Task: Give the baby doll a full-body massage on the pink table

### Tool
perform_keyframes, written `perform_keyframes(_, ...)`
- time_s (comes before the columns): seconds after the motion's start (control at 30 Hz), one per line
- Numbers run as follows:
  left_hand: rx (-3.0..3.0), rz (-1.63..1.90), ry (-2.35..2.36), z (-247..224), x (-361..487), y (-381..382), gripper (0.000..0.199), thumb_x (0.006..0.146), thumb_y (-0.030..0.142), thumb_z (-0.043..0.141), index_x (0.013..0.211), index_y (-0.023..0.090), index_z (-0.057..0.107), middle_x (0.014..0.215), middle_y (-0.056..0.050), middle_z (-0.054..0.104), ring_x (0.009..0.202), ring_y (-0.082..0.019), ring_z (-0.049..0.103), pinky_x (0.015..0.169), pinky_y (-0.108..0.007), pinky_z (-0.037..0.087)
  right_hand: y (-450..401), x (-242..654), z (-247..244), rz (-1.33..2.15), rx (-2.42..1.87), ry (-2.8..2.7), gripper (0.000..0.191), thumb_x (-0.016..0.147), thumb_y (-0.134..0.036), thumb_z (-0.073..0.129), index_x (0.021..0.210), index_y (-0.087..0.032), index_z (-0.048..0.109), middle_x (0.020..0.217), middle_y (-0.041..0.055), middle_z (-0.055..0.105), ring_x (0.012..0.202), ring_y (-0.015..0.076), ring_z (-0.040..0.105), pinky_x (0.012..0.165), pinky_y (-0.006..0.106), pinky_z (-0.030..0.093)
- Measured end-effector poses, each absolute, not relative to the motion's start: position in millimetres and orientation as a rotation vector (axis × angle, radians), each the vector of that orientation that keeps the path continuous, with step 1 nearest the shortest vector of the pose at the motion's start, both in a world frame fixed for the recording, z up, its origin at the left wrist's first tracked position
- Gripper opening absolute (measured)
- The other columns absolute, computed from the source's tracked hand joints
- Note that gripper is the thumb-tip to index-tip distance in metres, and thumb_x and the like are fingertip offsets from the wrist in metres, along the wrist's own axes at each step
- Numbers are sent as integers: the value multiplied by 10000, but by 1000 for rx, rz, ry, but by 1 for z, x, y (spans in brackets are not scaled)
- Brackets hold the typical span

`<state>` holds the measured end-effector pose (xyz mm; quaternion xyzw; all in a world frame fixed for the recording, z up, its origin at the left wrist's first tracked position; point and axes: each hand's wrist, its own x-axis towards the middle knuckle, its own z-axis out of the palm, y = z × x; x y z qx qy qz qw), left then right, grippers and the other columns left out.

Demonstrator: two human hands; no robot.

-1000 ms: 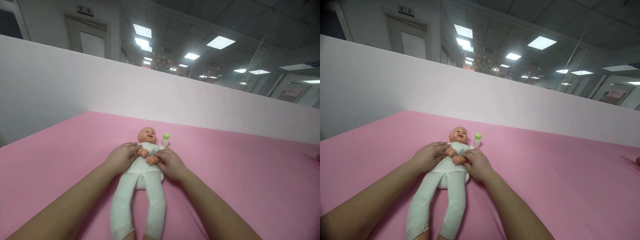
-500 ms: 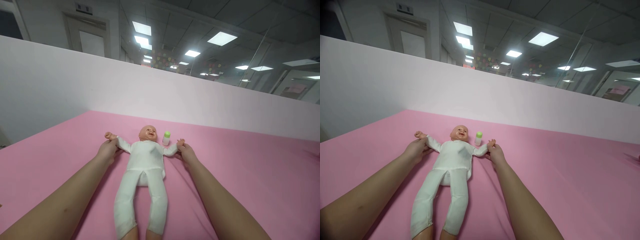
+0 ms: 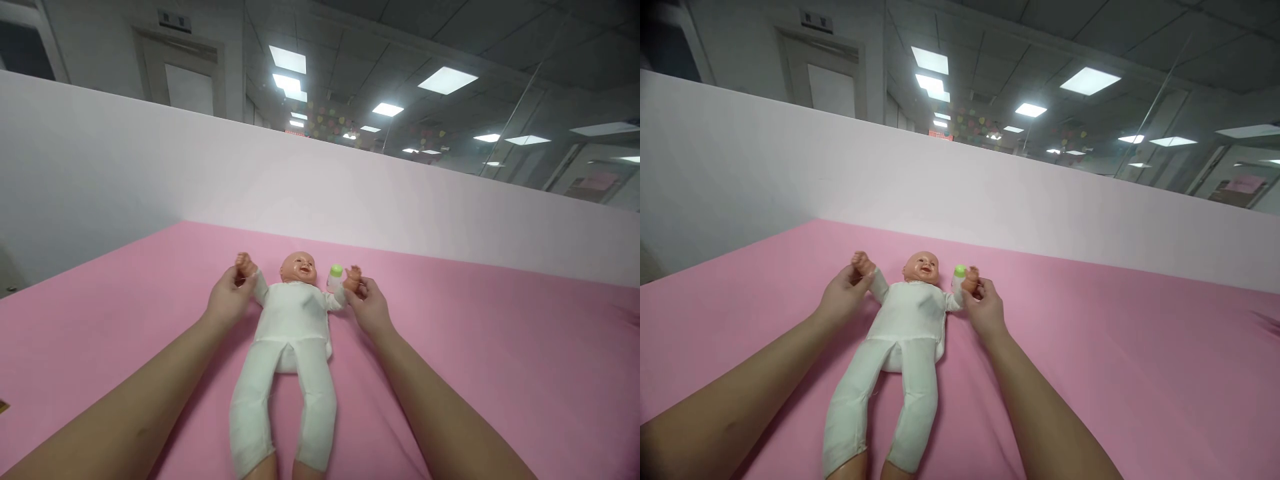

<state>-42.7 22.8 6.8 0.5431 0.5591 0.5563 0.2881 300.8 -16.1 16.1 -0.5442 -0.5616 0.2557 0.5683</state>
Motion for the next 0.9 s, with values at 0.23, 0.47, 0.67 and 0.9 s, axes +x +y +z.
perform_keyframes(0.23, 2426, 1025, 1482, 16, -19, -4, 393, 977, 450, 601, 1314, 298, 735, 1311, -68, 713, 1174, -297, 655, 987, -405, 527, -53, 258, 36, 210, -1128, -2123, 170, 966, -228, 689, 1110, -293, 750, 1017, -4, 776, 899, 207, 692, 828, 344, 537)
perform_keyframes(0.47, 2765, 717, 1476, 15, -17, 0, 401, 1002, 315, 521, 1339, 288, 737, 1348, -99, 697, 1249, -331, 616, 1045, -463, 492, -46, 253, 27, 73, -963, -2329, 219, 924, -83, 696, 1055, -252, 747, 996, 14, 769, 992, 225, 652, 963, 376, 477)
perform_keyframes(0.67, 2731, 719, 1452, 13, -13, -1, 359, 979, 283, 531, 1252, 293, 764, 1272, -93, 727, 1222, -323, 627, 1038, -453, 480, -48, 247, 25, 107, -1034, -2314, 188, 916, -59, 669, 938, -239, 720, 913, 19, 744, 954, 230, 641, 939, 380, 487)
perform_keyframes(0.9, 2173, 1084, 1541, 12, -30, 4, 386, 961, 493, 593, 1273, 300, 714, 1220, -62, 756, 1090, -306, 685, 878, -386, 517, -43, 265, 26, 269, -1117, -1945, 281, 928, -226, 694, 1206, -268, 697, 1128, 36, 759, 966, 229, 695, 912, 390, 556)
